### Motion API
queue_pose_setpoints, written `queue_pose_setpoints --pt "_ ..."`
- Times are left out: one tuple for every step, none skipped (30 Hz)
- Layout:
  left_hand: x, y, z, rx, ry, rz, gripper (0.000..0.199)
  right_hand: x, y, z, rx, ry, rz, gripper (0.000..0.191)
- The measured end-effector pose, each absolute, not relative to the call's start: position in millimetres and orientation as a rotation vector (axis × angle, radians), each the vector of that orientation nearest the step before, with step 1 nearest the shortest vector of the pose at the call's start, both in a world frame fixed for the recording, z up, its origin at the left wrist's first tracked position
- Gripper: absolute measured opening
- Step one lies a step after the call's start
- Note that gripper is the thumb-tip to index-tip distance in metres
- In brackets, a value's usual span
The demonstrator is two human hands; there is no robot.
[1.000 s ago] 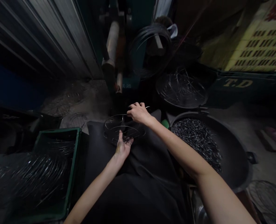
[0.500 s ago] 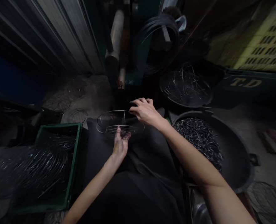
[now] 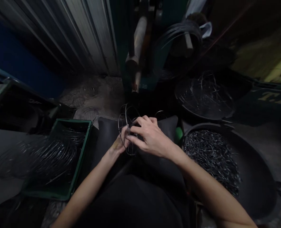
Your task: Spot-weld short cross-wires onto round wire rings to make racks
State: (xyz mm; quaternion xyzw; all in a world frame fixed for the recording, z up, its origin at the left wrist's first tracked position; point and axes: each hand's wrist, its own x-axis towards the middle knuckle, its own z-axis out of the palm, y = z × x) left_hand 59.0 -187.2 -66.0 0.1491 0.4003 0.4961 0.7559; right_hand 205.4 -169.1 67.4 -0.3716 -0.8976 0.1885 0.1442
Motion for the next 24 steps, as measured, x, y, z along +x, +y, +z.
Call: queue_pose_setpoints --pt "58.2 -187.4 -66.6 0.33 0.858 1.059 0.029 201.9 -170.2 66.8 -1.061 -2.588 0.552 0.026" --pt "57.1 -187.1 -67.2 0.339 0.841 1.021 0.028 199.1 -170.6 66.4 -1.053 -2.589 0.552 0.026" --pt "55.4 -186.2 -67.7 0.347 0.819 0.961 0.028 197.3 -170.0 66.3 -1.048 -2.588 0.542 0.026" --pt "53.1 -184.7 -68.3 0.35 0.79 0.886 0.032 196.7 -168.5 66.3 -1.052 -2.582 0.521 0.027" --pt "50.2 -182.8 -68.8 0.347 0.758 0.806 0.037 197.4 -166.3 66.7 -1.067 -2.569 0.491 0.028" --pt "46.9 -180.6 -69.2 0.337 0.723 0.733 0.042 199.4 -163.7 67.2 -1.09 -2.549 0.453 0.03" --pt "43.3 -178.2 -69.3 0.325 0.684 0.674 0.045 202.5 -161.0 67.9 -1.118 -2.523 0.41 0.031" --pt "39.6 -176.0 -69.1 0.315 0.648 0.631 0.046 206.5 -158.5 68.7 -1.146 -2.494 0.367 0.031" --pt "35.9 -174.0 -68.6 0.31 0.615 0.604 0.046 211.1 -156.5 69.7 -1.17 -2.464 0.325 0.032" --pt "32.5 -172.4 -67.6 0.31 0.585 0.586 0.045 215.9 -155.1 70.9 -1.186 -2.439 0.288 0.031" --pt "29.4 -171.2 -66.3 0.312 0.558 0.568 0.044 220.6 -154.4 72.3 -1.194 -2.427 0.261 0.031" --pt "26.8 -170.3 -64.9 0.317 0.532 0.552 0.044 225.3 -154.3 74.0 -1.199 -2.43 0.246 0.03" --pt "24.7 -169.7 -63.4 0.321 0.507 0.536 0.044 229.7 -154.7 76.0 -1.204 -2.44 0.236 0.028" --pt "23.1 -169.2 -61.9 0.324 0.482 0.523 0.045 234.1 -155.3 78.2 -1.21 -2.454 0.229 0.027" --pt "22.1 -168.7 -60.6 0.328 0.455 0.513 0.045 238.6 -155.9 80.7 -1.217 -2.465 0.221 0.027" --pt "21.4 -168.1 -59.4 0.331 0.429 0.505 0.045 243.4 -156.4 83.1 -1.228 -2.466 0.21 0.027" --pt "21.0 -167.5 -58.3 0.333 0.403 0.5 0.046 248.5 -156.6 85.2 -1.243 -2.453 0.194 0.027" --pt "20.9 -166.8 -57.4 0.336 0.379 0.498 0.046 254.2 -156.4 86.9 -1.26 -2.432 0.18 0.027" --pt "20.9 -166.0 -56.6 0.338 0.359 0.496 0.046 260.3 -156.1 87.8 -1.282 -2.407 0.17 0.027" --pt "21.1 -165.1 -55.8 0.339 0.342 0.497 0.046 266.8 -155.6 87.9 -1.306 -2.381 0.163 0.028" --pt "21.4 -164.2 -54.9 0.34 0.328 0.498 0.046 273.5 -155.2 87.0 -1.33 -2.355 0.16 0.028" --pt "21.9 -163.2 -53.9 0.339 0.318 0.499 0.045 280.1 -154.9 85.3 -1.354 -2.332 0.163 0.029" --pt "22.5 -162.3 -52.7 0.338 0.311 0.499 0.045 286.5 -155.0 82.8 -1.374 -2.311 0.172 0.031" --pt "23.2 -161.4 -51.4 0.336 0.305 0.496 0.045 292.4 -155.4 79.8 -1.391 -2.291 0.182 0.032"
